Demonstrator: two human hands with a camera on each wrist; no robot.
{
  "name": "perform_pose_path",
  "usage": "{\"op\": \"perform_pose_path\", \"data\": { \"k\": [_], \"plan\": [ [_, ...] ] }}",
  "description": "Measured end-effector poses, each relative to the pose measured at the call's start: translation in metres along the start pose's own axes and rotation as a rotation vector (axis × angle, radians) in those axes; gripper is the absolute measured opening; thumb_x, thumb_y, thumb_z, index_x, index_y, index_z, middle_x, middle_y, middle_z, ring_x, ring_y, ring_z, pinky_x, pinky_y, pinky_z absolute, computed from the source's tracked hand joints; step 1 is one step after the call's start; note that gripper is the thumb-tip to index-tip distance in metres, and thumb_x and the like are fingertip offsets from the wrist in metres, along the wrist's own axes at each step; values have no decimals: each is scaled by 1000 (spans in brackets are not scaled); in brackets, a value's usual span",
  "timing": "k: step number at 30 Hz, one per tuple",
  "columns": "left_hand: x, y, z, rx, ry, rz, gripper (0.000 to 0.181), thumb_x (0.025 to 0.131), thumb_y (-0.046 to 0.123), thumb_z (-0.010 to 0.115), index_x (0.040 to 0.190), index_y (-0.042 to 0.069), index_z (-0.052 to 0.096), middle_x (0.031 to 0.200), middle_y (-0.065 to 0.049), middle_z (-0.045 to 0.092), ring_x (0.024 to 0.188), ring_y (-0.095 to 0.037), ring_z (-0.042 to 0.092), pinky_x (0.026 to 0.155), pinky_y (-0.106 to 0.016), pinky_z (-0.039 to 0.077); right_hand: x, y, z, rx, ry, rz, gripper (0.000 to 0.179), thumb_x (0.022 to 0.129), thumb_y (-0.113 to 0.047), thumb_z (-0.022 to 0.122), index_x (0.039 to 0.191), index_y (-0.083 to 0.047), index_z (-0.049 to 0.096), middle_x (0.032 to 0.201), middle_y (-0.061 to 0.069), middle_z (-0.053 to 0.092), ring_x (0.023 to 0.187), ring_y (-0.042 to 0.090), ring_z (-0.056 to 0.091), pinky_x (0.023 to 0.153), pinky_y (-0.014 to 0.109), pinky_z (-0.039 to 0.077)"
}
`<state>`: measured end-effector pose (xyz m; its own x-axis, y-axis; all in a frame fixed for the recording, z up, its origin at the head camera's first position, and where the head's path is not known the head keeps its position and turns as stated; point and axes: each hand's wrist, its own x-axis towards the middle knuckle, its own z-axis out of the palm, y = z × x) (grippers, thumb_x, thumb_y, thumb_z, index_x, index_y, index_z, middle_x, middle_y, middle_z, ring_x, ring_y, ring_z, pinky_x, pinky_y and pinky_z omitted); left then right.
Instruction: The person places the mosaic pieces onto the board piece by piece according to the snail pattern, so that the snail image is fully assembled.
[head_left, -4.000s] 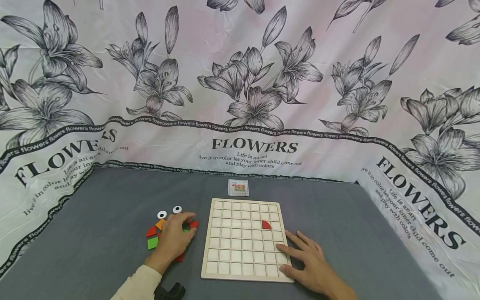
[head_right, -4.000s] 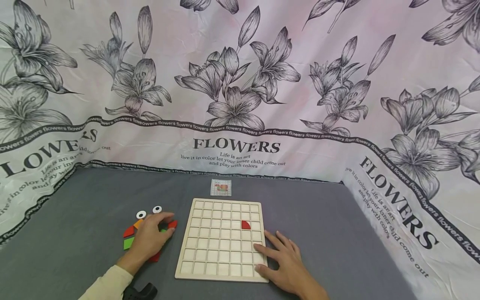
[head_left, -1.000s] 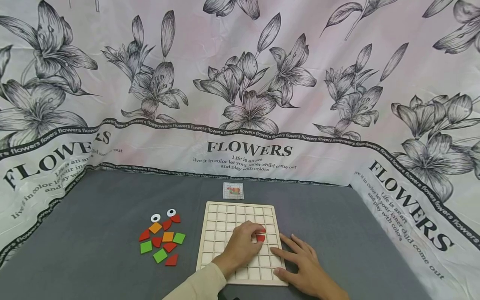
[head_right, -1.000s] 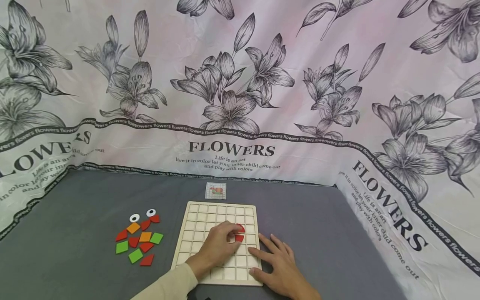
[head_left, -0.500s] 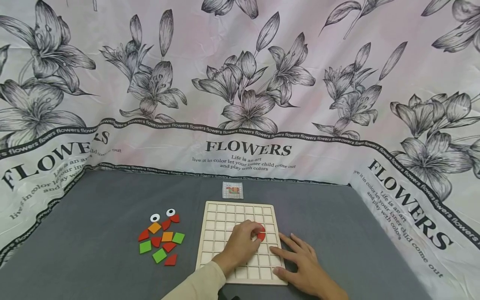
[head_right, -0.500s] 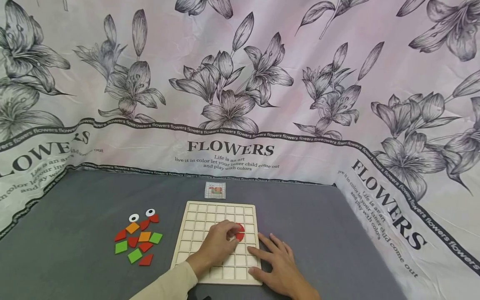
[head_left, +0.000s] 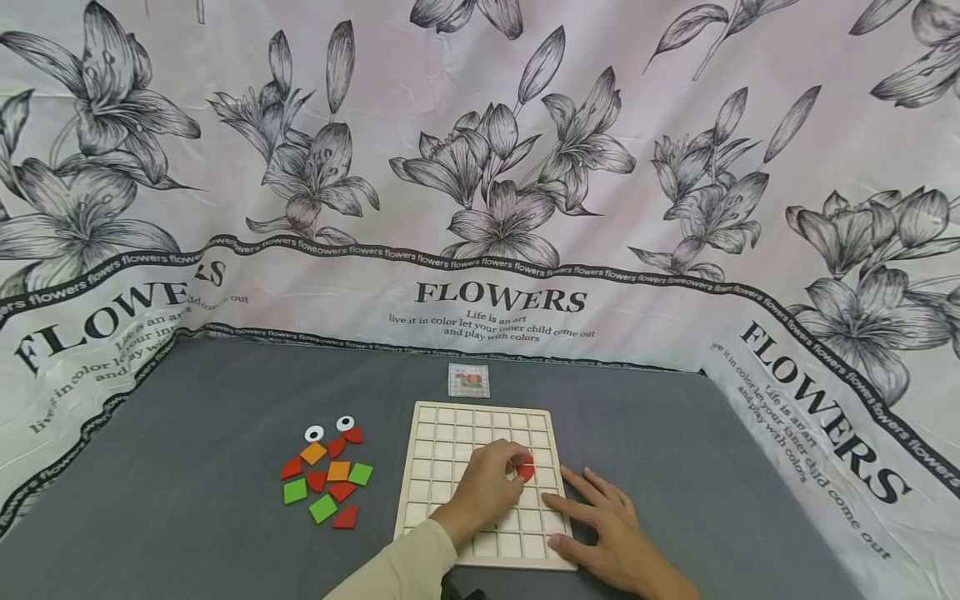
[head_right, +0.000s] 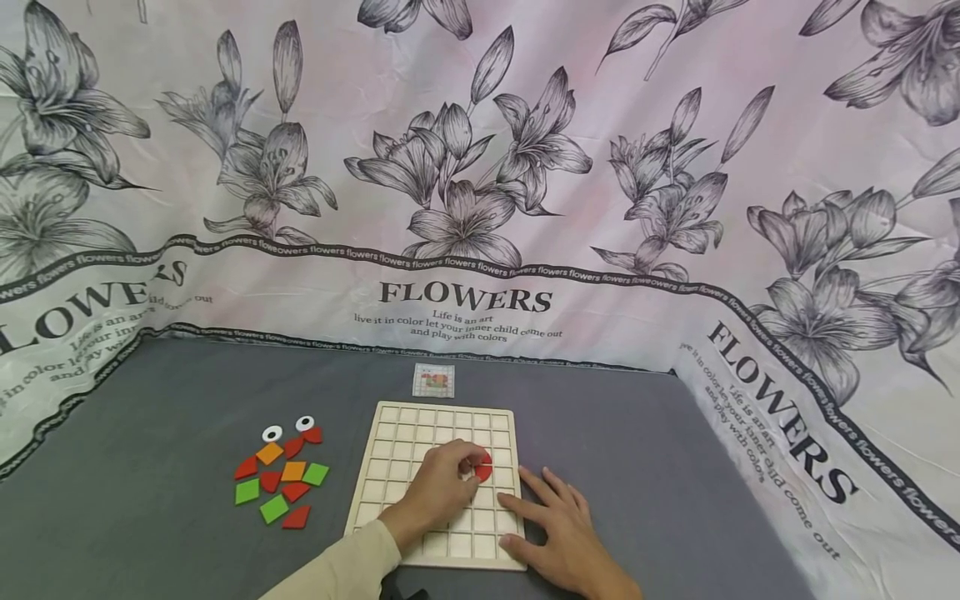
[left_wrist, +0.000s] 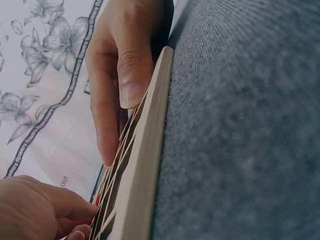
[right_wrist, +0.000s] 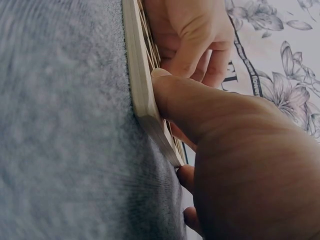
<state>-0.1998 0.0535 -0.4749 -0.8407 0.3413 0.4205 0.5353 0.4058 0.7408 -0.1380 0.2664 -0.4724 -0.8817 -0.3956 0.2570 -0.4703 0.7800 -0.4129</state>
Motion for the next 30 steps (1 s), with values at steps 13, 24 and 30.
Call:
{"op": "perform_pose_path", "data": {
  "k": [13,24,30],
  "plan": [
    [-8,10,-21,-110,50,-23,29,79,-5,68,108,2,68,95,-6,64,82,-16,57,71,-24,49,1,0,1,23,-26,15,46,87,-50,67,127,-29,66,146,6,44,131,45,33,92,67,20],
    [-18,22,-66,-117,193,84,31,78,-5,73,107,4,68,94,3,62,82,-21,59,69,-30,51,1,2,2,49,-70,76,51,85,-54,65,129,-28,64,148,5,41,134,45,28,94,69,17],
    [-26,17,-89,-57,313,162,35,70,-10,77,101,6,70,90,5,64,76,-21,59,63,-30,50,1,0,1,59,-74,60,49,87,-52,65,130,-29,64,148,5,40,134,45,29,93,71,17]
  ]
}}
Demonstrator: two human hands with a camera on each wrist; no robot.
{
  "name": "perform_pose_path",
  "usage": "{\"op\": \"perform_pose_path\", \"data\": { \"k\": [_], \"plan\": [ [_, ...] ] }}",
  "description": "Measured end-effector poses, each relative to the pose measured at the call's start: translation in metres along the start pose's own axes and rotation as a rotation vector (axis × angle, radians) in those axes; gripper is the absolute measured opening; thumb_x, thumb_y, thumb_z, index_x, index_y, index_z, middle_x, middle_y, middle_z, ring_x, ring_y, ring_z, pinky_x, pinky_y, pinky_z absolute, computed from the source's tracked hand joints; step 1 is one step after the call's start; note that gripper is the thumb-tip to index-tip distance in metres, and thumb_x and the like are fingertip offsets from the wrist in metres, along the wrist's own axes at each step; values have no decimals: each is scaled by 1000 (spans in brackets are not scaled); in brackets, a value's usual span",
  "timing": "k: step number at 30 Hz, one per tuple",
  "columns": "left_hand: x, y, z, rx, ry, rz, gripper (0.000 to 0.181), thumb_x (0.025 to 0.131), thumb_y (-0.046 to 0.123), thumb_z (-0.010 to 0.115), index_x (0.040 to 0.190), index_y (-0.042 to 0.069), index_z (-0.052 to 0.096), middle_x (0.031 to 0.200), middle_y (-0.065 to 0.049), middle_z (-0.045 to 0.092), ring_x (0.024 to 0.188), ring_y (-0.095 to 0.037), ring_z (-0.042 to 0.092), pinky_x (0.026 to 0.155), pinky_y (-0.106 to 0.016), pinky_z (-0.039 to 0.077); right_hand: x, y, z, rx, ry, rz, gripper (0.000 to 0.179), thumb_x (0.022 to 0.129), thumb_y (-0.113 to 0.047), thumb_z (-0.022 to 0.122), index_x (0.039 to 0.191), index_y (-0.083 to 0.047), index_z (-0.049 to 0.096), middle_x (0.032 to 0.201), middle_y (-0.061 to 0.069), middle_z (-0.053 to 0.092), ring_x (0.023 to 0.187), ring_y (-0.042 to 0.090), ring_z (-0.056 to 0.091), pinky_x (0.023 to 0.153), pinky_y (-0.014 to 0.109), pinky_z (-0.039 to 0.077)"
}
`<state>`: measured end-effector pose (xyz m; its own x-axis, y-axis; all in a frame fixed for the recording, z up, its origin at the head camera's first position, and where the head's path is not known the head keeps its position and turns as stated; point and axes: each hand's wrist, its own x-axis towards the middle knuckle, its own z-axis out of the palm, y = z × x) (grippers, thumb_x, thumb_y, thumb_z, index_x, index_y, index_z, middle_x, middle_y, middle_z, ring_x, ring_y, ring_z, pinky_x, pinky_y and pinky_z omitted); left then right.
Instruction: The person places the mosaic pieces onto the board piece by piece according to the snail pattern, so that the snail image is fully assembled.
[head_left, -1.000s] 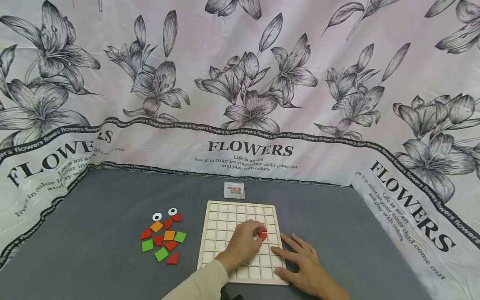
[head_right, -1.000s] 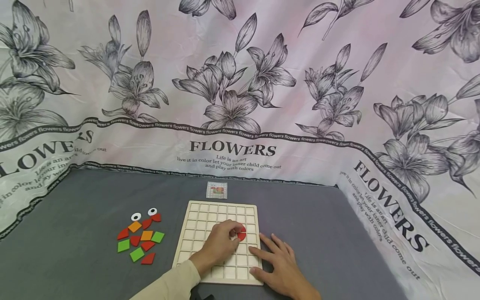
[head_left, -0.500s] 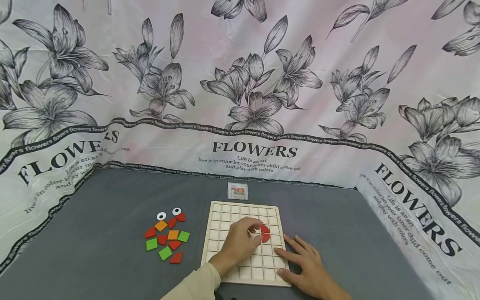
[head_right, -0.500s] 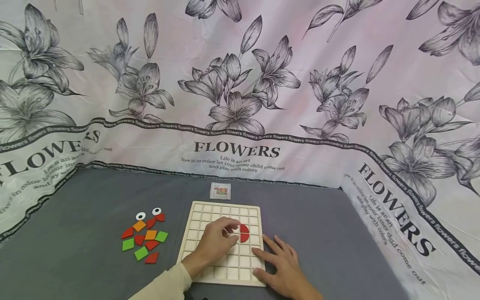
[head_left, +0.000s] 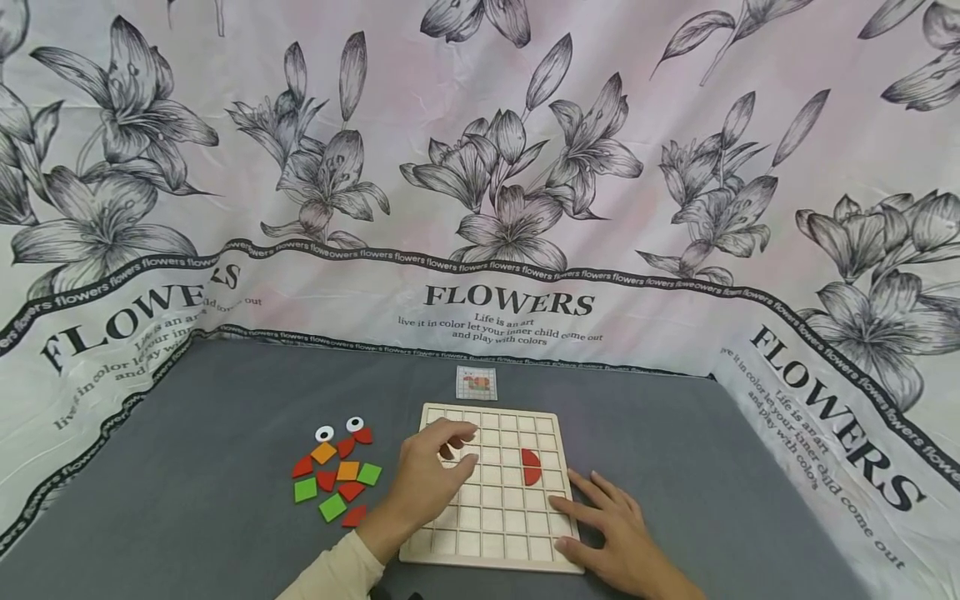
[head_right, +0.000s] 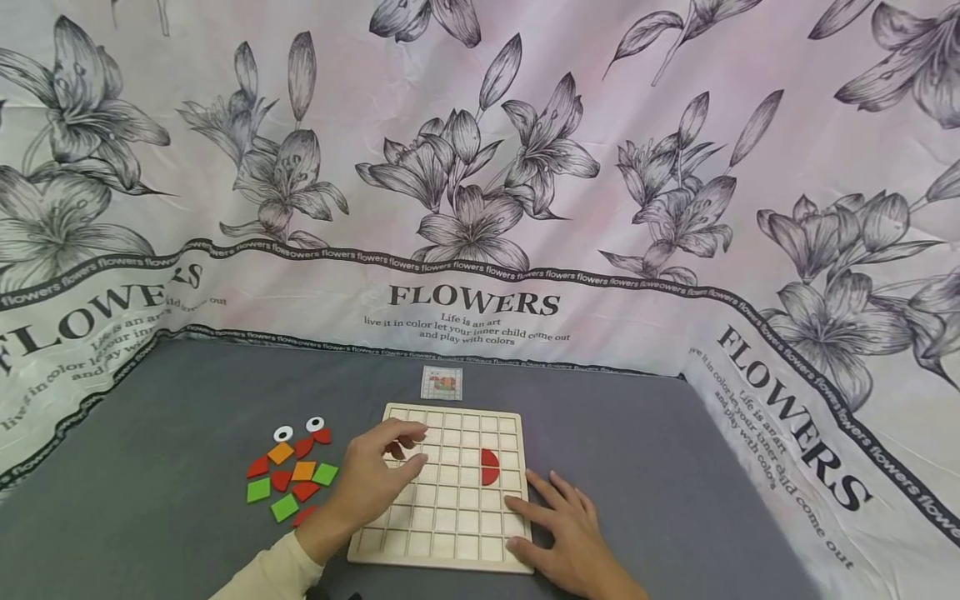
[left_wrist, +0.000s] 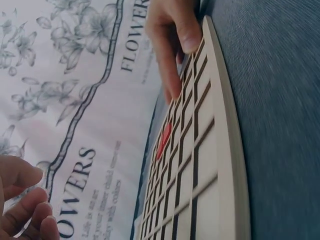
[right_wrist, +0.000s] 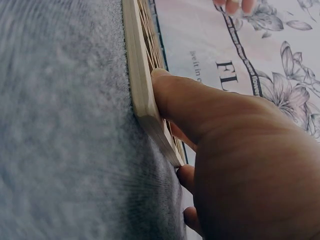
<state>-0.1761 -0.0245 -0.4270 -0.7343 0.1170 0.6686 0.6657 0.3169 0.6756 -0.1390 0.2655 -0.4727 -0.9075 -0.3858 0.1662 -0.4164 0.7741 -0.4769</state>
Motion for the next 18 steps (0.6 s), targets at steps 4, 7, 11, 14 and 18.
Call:
{"op": "perform_pose_path", "data": {
  "k": [4,7,11,14,18],
  "plan": [
    [-3,-2,-15,24,27,28,37,69,-10,78,102,6,70,90,5,64,76,-20,59,63,-30,50,0,0,-1,-6,-14,9,50,87,-53,64,130,-29,63,149,5,40,134,45,28,93,71,16],
    [-6,-4,-25,34,41,33,39,69,-11,78,102,8,71,91,7,64,78,-17,58,64,-29,50,0,0,-1,-11,-27,26,51,86,-56,64,130,-30,63,149,4,39,135,45,27,94,71,16],
    [-9,-9,-37,26,53,32,42,69,-13,78,103,10,71,92,8,63,78,-13,55,63,-30,49,1,0,-1,-9,-29,34,51,86,-56,64,130,-30,64,149,5,39,135,44,27,94,71,15],
    [-13,-12,-45,36,60,22,43,69,-14,78,104,11,71,92,9,63,77,-16,55,63,-31,48,1,0,-1,-3,-24,34,51,86,-55,64,130,-29,64,149,5,39,135,44,27,94,71,15],
    [-18,-19,-57,77,80,18,45,67,-14,79,103,10,71,92,5,65,77,-20,58,63,-30,48,0,0,-1,-3,-15,34,51,86,-55,65,130,-29,64,149,5,40,135,44,27,94,71,15]
  ]
}}
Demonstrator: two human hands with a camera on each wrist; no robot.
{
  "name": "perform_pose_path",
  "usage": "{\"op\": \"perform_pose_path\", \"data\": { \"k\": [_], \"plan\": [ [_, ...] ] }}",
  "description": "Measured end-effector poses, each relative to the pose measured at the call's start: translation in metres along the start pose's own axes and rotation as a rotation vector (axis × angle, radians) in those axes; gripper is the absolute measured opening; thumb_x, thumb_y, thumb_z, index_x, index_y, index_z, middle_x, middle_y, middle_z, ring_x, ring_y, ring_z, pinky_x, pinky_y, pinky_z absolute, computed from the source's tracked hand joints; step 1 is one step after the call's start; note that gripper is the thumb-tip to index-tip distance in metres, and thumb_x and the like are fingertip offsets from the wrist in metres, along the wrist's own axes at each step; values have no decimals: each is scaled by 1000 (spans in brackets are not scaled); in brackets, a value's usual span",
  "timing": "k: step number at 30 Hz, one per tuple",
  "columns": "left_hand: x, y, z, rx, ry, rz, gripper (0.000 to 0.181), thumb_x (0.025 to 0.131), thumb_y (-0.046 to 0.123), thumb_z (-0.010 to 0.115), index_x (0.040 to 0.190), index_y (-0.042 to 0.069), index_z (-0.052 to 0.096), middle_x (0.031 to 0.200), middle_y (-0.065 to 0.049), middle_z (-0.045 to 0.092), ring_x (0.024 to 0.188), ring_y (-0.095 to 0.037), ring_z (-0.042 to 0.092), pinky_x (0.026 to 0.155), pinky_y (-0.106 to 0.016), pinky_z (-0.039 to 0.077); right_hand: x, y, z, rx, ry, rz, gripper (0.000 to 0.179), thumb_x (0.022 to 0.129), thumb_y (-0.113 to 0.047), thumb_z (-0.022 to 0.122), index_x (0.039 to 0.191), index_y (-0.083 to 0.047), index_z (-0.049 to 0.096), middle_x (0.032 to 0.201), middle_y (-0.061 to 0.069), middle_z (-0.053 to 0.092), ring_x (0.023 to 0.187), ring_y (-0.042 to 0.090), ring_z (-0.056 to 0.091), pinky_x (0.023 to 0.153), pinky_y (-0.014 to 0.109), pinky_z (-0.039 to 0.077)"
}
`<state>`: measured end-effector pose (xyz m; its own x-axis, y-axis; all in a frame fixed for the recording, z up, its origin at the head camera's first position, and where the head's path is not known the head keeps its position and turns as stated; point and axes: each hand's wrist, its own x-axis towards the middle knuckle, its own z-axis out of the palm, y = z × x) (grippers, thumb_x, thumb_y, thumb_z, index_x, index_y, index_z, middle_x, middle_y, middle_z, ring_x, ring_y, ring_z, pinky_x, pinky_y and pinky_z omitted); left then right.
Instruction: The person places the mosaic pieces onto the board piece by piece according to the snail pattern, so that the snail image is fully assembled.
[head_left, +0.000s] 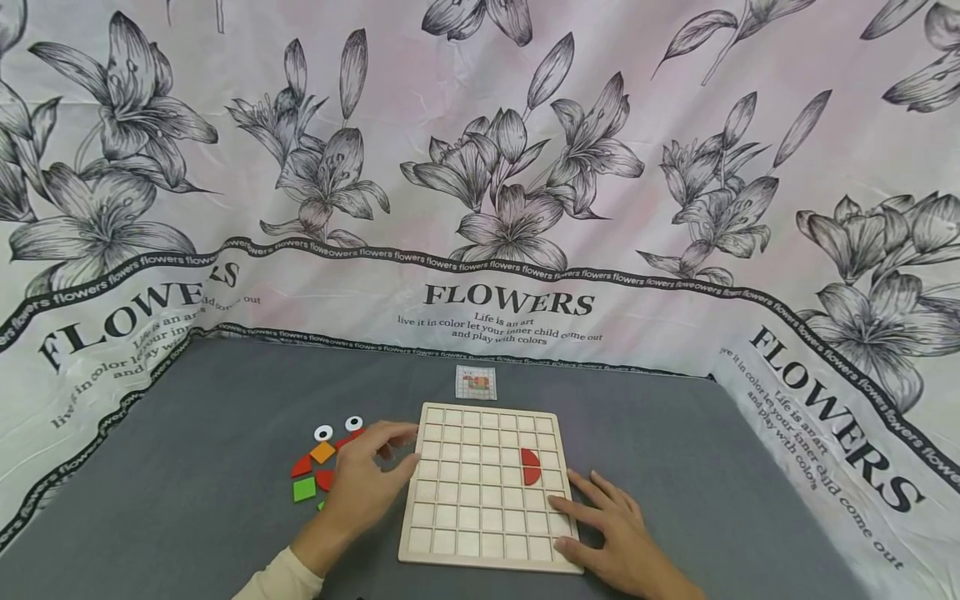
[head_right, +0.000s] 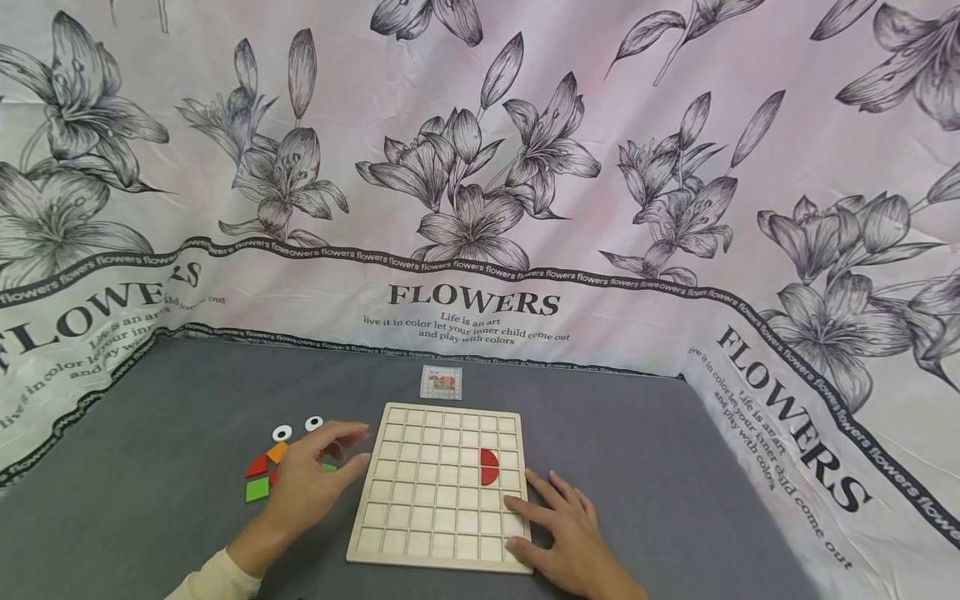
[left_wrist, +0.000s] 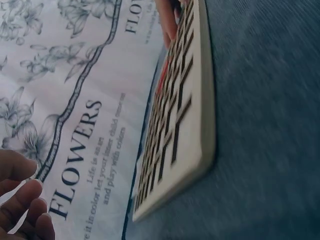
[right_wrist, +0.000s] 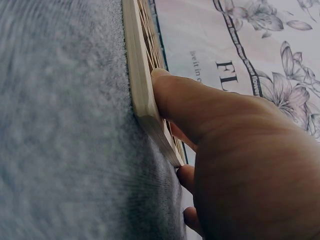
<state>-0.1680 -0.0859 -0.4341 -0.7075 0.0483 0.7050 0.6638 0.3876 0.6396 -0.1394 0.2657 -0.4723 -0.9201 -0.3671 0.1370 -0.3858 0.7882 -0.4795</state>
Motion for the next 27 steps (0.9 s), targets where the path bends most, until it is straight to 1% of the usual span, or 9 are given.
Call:
{"op": "perform_pose_path", "data": {
  "k": [5,9,11,15,18,20,22,24,27],
  "plan": [
    [-5,-13,-15,60,49,20,46,63,-15,80,102,7,71,94,-1,68,78,-21,59,62,-27,47,0,0,0,-1,9,-16,52,85,-55,65,130,-29,64,149,5,40,134,45,28,94,70,16],
    [-8,-21,-27,103,72,-6,45,63,-15,80,101,6,71,92,-1,68,77,-21,59,62,-27,46,1,0,0,-11,13,-31,51,86,-53,65,131,-28,63,149,5,40,134,45,29,93,70,17],
    [-8,-25,-33,118,73,-40,43,65,-15,80,102,6,71,91,-2,68,75,-21,57,60,-27,46,0,0,0,-22,15,-43,50,87,-52,65,131,-28,63,149,5,40,134,45,30,93,71,18],
    [-9,-33,-45,169,77,-135,40,69,-11,79,105,6,72,88,-4,67,72,-20,53,57,-26,44,0,-1,0,-24,17,-52,49,88,-51,64,131,-29,63,149,4,40,133,44,30,92,71,19],
    [-11,-40,-53,198,65,-202,37,72,-8,79,106,5,72,89,-5,67,76,-22,53,58,-26,44,0,-1,0,-18,13,-42,49,88,-52,65,131,-29,63,149,4,40,134,44,30,93,71,18],
    [-13,-43,-58,211,45,-251,35,74,-6,79,106,5,71,91,-5,67,78,-22,53,60,-26,44,0,-1,1,-15,11,-25,50,87,-53,65,131,-29,63,149,4,40,134,44,29,93,70,17],
    [-14,-46,-61,213,16,-295,34,76,-5,78,107,4,71,92,-5,68,80,-22,53,62,-28,45,1,0,1,-17,6,-12,51,86,-54,65,130,-28,63,149,4,40,135,44,28,94,70,17],
    [-15,-49,-64,218,-21,-334,33,77,-3,78,109,4,71,93,-4,68,81,-22,53,64,-29,45,1,0,1,-17,2,6,52,86,-56,64,130,-29,64,149,4,40,135,44,28,94,70,16],
    [-16,-51,-68,216,-77,-387,34,79,-1,77,111,5,70,95,-5,68,83,-22,54,67,-33,46,1,0,0,-17,-2,6,52,86,-56,65,130,-28,64,149,5,40,135,44,27,95,69,15]
  ]
}}
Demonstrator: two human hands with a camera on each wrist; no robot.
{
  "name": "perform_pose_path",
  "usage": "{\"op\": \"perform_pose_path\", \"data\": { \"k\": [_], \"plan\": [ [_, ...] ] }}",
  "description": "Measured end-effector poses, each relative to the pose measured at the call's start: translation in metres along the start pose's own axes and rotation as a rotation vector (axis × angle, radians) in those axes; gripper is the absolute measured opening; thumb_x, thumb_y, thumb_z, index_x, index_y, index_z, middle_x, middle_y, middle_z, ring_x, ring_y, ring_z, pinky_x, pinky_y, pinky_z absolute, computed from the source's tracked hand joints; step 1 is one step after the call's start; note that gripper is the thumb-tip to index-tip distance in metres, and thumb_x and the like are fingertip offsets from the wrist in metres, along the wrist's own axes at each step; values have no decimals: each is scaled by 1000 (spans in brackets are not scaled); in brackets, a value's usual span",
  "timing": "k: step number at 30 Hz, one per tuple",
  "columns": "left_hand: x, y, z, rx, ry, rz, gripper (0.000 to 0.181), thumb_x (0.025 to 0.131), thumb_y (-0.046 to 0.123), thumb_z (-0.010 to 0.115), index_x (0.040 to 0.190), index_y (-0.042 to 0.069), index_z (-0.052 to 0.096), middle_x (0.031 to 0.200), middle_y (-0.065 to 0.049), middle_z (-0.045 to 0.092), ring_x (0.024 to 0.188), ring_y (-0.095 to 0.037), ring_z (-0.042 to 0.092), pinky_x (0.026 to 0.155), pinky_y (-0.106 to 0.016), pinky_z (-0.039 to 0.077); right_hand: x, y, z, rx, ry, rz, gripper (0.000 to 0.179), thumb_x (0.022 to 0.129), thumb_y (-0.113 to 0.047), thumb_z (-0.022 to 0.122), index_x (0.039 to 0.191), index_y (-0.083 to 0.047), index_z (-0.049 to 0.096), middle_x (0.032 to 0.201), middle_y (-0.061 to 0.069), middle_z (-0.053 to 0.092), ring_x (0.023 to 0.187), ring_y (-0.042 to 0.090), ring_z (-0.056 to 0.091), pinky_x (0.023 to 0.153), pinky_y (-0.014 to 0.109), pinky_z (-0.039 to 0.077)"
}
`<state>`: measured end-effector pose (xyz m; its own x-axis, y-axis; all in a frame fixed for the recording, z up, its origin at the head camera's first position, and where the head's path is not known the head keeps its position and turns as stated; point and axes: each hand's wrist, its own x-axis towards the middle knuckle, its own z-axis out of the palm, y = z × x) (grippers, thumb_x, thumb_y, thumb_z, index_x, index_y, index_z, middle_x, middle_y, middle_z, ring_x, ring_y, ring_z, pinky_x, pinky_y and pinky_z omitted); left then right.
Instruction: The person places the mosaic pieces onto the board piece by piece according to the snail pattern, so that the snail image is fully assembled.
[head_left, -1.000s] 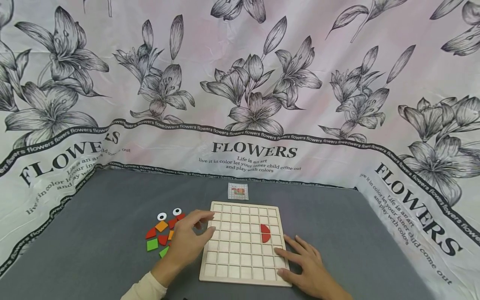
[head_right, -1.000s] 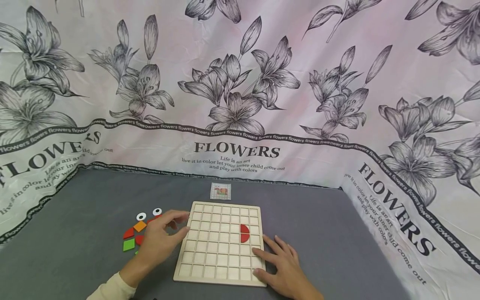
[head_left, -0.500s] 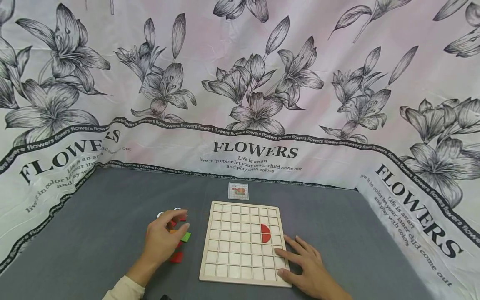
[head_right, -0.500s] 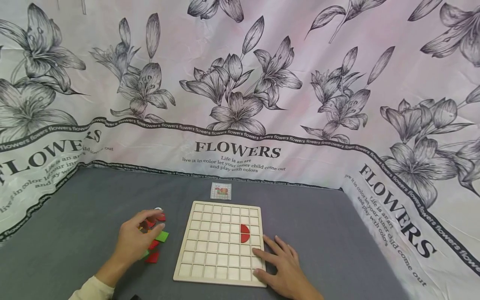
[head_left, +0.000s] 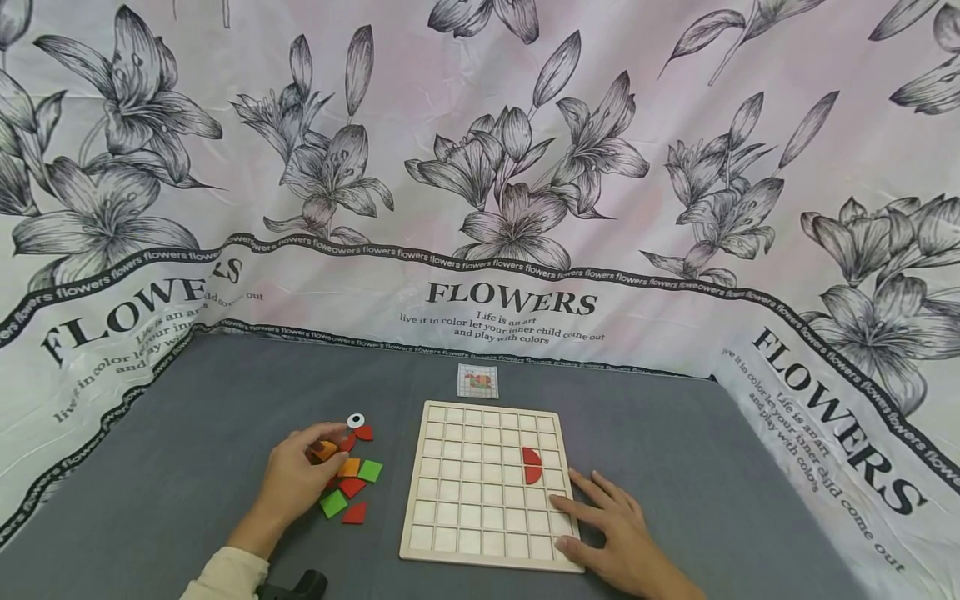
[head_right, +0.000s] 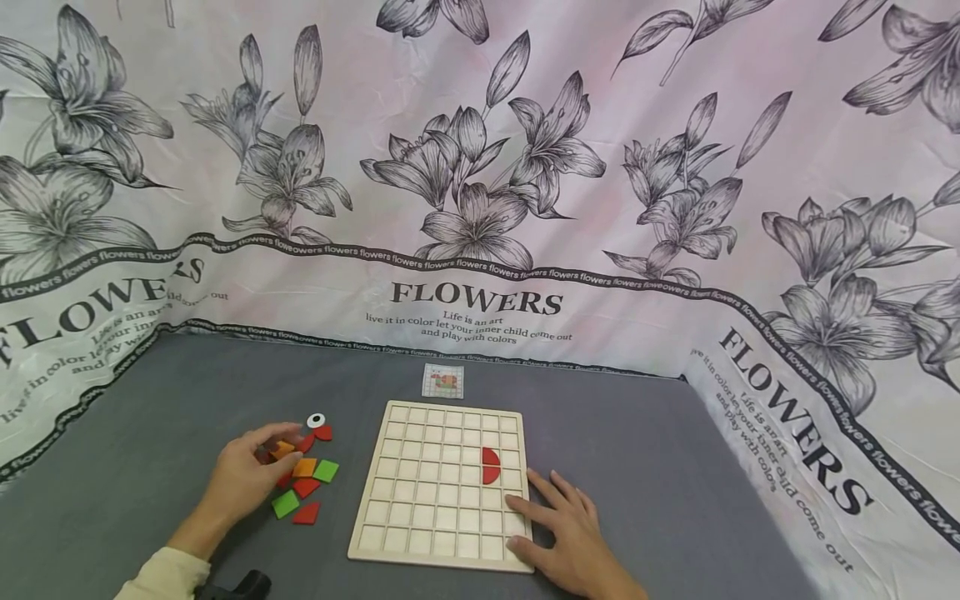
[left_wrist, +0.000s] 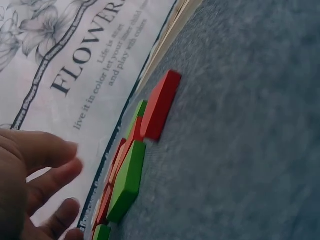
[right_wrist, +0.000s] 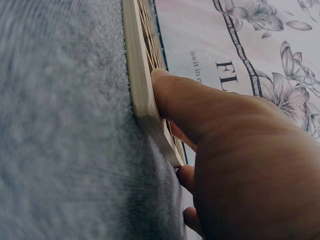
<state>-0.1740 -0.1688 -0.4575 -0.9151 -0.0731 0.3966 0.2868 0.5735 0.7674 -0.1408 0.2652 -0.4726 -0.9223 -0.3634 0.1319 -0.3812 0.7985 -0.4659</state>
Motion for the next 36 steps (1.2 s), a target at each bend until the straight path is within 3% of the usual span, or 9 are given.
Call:
{"op": "perform_pose_path", "data": {
  "k": [6,15,21,28,36],
  "plan": [
    [-1,-5,-3,7,-105,-75,32,80,3,77,111,7,71,93,-1,65,84,-21,53,70,-34,45,-1,1,0,1,4,-6,51,86,-55,65,130,-28,64,149,5,40,135,44,27,95,69,15],
    [0,-9,-2,136,-187,-66,36,76,1,77,110,10,72,97,0,63,94,-24,56,82,-47,45,0,2,1,-3,16,-23,51,85,-55,65,129,-29,64,149,4,40,135,44,27,95,69,15],
    [-1,-6,0,162,-185,-71,35,77,3,78,111,10,72,96,1,64,92,-21,53,79,-44,45,-1,1,1,-1,17,-32,50,86,-52,66,130,-28,64,149,5,40,134,44,28,94,70,16],
    [-1,-10,2,200,-134,-7,36,77,6,80,112,10,72,97,-2,67,90,-23,54,76,-46,46,-2,-1,0,-2,-6,-9,51,86,-55,64,130,-28,63,149,4,40,135,44,28,95,70,17],
    [-1,-11,1,190,-172,-32,41,76,3,79,116,9,70,102,-4,63,92,-23,52,78,-44,46,-1,0,0,-13,29,-39,49,86,-53,66,129,-30,65,147,5,42,133,45,30,94,68,17]
  ]
}}
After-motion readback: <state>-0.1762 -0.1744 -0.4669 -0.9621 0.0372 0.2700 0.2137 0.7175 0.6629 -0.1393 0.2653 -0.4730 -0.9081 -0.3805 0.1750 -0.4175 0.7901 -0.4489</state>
